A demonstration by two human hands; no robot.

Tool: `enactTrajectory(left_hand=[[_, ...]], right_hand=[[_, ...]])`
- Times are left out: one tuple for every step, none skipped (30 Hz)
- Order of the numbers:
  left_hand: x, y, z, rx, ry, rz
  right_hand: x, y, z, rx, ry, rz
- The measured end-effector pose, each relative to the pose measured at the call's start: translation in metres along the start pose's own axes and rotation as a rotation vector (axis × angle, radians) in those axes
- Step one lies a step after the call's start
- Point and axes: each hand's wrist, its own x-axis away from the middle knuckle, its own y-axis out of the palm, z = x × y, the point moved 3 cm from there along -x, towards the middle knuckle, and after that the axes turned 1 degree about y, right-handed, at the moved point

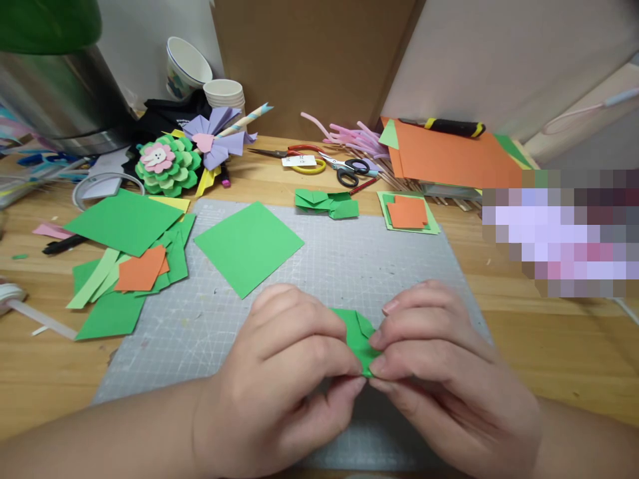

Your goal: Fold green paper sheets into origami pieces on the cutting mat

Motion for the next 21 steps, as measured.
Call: enactTrajectory(left_hand=[[-0.0001,0.0003,0.0008,0.002,0.002,0.004],[-0.0001,0.0006,0.0014,0.006,0.001,0.009],[0.0001,0.0009,0.0018,0.013,-0.001,0.012],[0.0003,0.0012,0.002,0.017,-0.007,0.012],[0.0005,0.0015,0.002,0.019,-0.014,0.011],[0.0005,0.0016,0.0019,0.018,-0.022,0.008],[0.0004,0.0016,0.0018,0.016,-0.027,0.003],[0.0001,0.0015,0.0018,0.014,-0.028,-0.003],[-0.0003,0.0013,0.0018,0.015,-0.026,-0.007],[-0.0008,0.0011,0.0018,0.016,-0.021,-0.014],[-0.0012,0.001,0.0019,0.019,-0.016,-0.024],[-0.0015,0.0011,0.002,0.021,-0.012,-0.035],[-0.0016,0.0012,0.0021,0.022,-0.007,-0.041],[-0.0013,0.0014,0.0021,0.023,-0.008,-0.043],[-0.0007,0.0016,0.0021,0.024,-0.01,-0.037],[0.0,0.0019,0.0021,0.024,-0.013,-0.029],[0.0009,0.0022,0.0021,0.023,-0.019,-0.017],[0.0018,0.0026,0.0021,0.015,-0.026,-0.007],[0.0027,0.0031,0.0023,0.007,-0.033,-0.002],[0.0034,0.0034,0.0026,-0.005,-0.039,-0.001],[0.004,0.0037,0.003,-0.015,-0.042,0.0]], right_hand=[[0.0004,0.0011,-0.001,0.001,0.007,0.009],[0.0007,0.0021,-0.0018,0.0,0.015,0.019],[0.001,0.003,-0.0025,-0.006,0.02,0.029],[0.0011,0.0038,-0.0031,-0.01,0.025,0.035],[0.0012,0.0043,-0.0038,-0.011,0.026,0.043],[0.0012,0.0047,-0.0043,-0.01,0.027,0.051],[0.0013,0.005,-0.0048,-0.007,0.026,0.058],[0.0014,0.0051,-0.0053,-0.004,0.023,0.065],[0.0015,0.005,-0.0057,0.001,0.022,0.075],[0.0016,0.0047,-0.0059,0.005,0.022,0.085],[0.0017,0.0044,-0.006,0.007,0.023,0.093],[0.0017,0.0041,-0.0059,0.01,0.025,0.094],[0.0016,0.004,-0.0058,0.014,0.023,0.09],[0.0015,0.004,-0.0056,0.017,0.021,0.082],[0.0012,0.0041,-0.0054,0.019,0.02,0.074],[0.0009,0.0044,-0.0051,0.02,0.02,0.065],[0.0007,0.0047,-0.0049,0.02,0.022,0.063],[0.0005,0.0051,-0.0048,0.021,0.025,0.064],[0.0004,0.0054,-0.005,0.025,0.027,0.073],[0.0005,0.0058,-0.0053,0.031,0.028,0.083],[0.0006,0.0062,-0.0059,0.039,0.029,0.092]])
